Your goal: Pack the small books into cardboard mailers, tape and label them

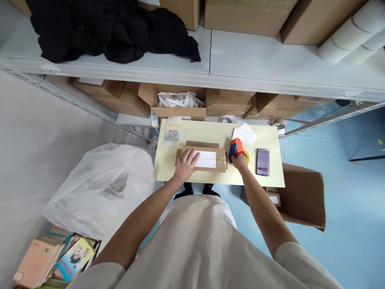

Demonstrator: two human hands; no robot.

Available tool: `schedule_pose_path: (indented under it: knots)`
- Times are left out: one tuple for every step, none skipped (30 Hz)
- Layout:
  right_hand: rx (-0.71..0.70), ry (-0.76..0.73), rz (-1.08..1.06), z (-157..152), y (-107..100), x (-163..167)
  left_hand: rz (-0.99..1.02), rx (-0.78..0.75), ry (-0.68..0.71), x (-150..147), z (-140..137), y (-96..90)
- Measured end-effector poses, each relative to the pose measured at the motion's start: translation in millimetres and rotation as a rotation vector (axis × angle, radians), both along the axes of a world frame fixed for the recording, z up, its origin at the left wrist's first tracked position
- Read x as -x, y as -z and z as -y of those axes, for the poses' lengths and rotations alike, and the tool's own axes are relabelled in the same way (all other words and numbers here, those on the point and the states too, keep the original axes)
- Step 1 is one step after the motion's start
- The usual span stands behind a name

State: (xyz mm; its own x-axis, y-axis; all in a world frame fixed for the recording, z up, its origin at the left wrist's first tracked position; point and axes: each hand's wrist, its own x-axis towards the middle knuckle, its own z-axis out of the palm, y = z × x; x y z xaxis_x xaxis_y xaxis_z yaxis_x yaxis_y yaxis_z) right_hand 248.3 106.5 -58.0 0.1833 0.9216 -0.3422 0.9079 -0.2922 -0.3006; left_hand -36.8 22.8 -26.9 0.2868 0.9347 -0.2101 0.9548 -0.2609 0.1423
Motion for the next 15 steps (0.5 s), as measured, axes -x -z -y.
schedule_pose_path:
  knots:
    - [-0.034,0.031,-0.060,3,-9,-4,0.018,-0.003,-0.004,2,4,0.4]
    - [-0.073,0.064,-0.148,6,-21,-8,0.035,-0.008,-0.009,4,9,0.7]
    - [-0.120,0.089,-0.254,9,-35,-11,0.048,-0.013,-0.012,6,14,1.1]
    - [-0.167,0.096,-0.364,12,-50,-11,0.059,-0.020,-0.016,9,19,1.5]
    - [-0.206,0.081,-0.459,14,-66,-8,0.066,-0.025,-0.019,10,23,1.9]
    - [-0.237,0.054,-0.536,15,-81,-3,0.072,-0.030,-0.022,12,26,2.2]
    - [-0.252,0.016,-0.596,16,-95,6,0.079,-0.035,-0.025,13,27,2.4]
    - [-0.245,-0.036,-0.646,15,-107,16,0.086,-0.040,-0.029,14,28,2.4]
    - [-0.222,-0.097,-0.685,14,-117,28,0.094,-0.044,-0.032,14,28,2.3]
    - [-0.187,-0.166,-0.711,12,-124,40,0.101,-0.048,-0.033,14,28,2.2]
    - [-0.147,-0.234,-0.723,10,-128,51,0.108,-0.052,-0.032,15,28,2.0]
    - [-0.108,-0.296,-0.720,8,-131,60,0.112,-0.057,-0.031,15,27,1.9]
    - [-0.070,-0.347,-0.703,5,-131,68,0.115,-0.060,-0.026,16,27,1.7]
    - [-0.037,-0.384,-0.679,3,-130,74,0.117,-0.061,-0.017,17,27,1.5]
    - [-0.010,-0.405,-0.657,1,-128,77,0.119,-0.061,-0.007,18,28,1.3]
